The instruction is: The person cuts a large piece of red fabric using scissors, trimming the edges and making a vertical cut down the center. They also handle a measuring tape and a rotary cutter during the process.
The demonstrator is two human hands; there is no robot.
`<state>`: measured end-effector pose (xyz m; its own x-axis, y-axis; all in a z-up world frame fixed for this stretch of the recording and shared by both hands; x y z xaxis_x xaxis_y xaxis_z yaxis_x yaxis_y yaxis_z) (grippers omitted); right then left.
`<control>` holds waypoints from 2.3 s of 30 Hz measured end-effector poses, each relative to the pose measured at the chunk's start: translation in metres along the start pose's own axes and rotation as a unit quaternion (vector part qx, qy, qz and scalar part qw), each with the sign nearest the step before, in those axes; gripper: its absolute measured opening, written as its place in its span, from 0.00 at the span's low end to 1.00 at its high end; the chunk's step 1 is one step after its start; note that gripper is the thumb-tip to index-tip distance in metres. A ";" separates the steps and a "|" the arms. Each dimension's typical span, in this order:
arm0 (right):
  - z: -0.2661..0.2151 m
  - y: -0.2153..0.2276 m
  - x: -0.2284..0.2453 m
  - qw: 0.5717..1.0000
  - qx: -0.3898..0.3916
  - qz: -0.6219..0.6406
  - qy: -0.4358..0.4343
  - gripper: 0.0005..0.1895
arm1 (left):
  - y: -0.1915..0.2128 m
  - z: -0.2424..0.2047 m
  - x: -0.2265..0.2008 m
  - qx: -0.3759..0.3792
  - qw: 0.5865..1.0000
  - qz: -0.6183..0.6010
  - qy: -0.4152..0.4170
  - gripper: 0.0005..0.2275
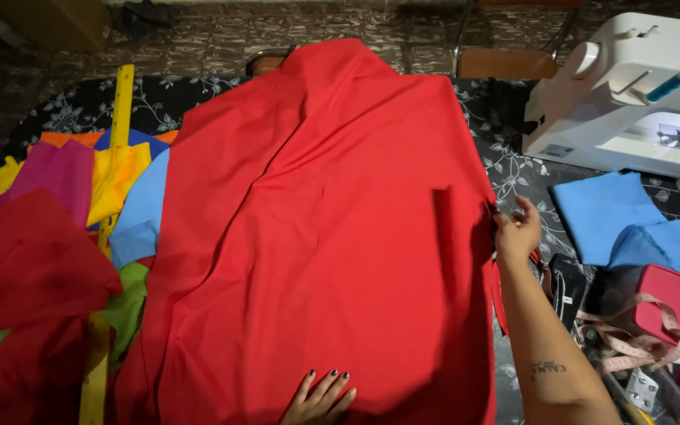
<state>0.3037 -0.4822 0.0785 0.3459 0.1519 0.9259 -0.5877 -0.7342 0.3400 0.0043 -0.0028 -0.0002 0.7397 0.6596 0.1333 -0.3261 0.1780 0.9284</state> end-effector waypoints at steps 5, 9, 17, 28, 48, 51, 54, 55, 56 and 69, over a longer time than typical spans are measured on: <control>-0.036 -0.014 0.006 0.968 -0.014 -0.181 0.175 0.21 | 0.003 0.002 -0.001 0.006 1.000 -0.018 0.009 0.16; -0.053 -0.034 0.004 0.908 0.080 -0.369 0.181 0.27 | 0.007 0.006 -0.002 -0.003 0.999 -0.039 0.024 0.16; -0.063 -0.042 -0.033 0.807 0.207 -0.530 0.158 0.62 | 0.005 0.004 0.001 -0.003 1.000 -0.021 0.007 0.17; -0.105 -0.010 -0.039 0.833 0.149 -0.401 0.352 0.46 | 0.002 -0.005 -0.001 0.057 0.997 -0.054 -0.014 0.37; -0.300 0.262 -0.214 0.866 0.030 -0.497 0.051 0.30 | 0.029 0.003 -0.008 0.207 0.970 -0.124 0.014 0.42; -0.294 0.257 -0.220 0.877 0.013 -0.475 0.078 0.26 | 0.035 0.006 -0.009 0.225 0.963 -0.148 0.015 0.41; -0.285 0.254 -0.220 0.848 0.040 -0.524 0.063 0.22 | 0.039 0.006 -0.009 0.209 0.969 -0.129 0.013 0.41; -0.285 0.255 -0.215 0.849 0.041 -0.523 0.063 0.22 | 0.039 0.005 -0.010 0.210 0.969 -0.128 0.013 0.41; -0.284 0.256 -0.211 0.858 0.059 -0.510 0.025 0.23 | 0.039 0.005 -0.010 0.207 0.970 -0.123 0.013 0.41; -0.285 0.269 -0.164 0.810 0.088 -0.555 -0.164 0.22 | 0.056 -0.013 -0.014 0.172 0.952 -0.203 0.154 0.38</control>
<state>-0.1195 -0.5157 0.0654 0.7823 0.6217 -0.0387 0.3236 -0.3525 0.8781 -0.0320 0.0080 0.0454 0.5389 0.7793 -0.3199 0.2013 0.2496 0.9472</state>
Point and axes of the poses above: each hand's wrist, its own z-axis towards the middle knuckle, its own y-axis out of the back of the hand, x = y × z, the point moved 1 cm from there along z, towards the middle knuckle, and after that the axes turned 8 degrees about x, right-handed, at the moved point
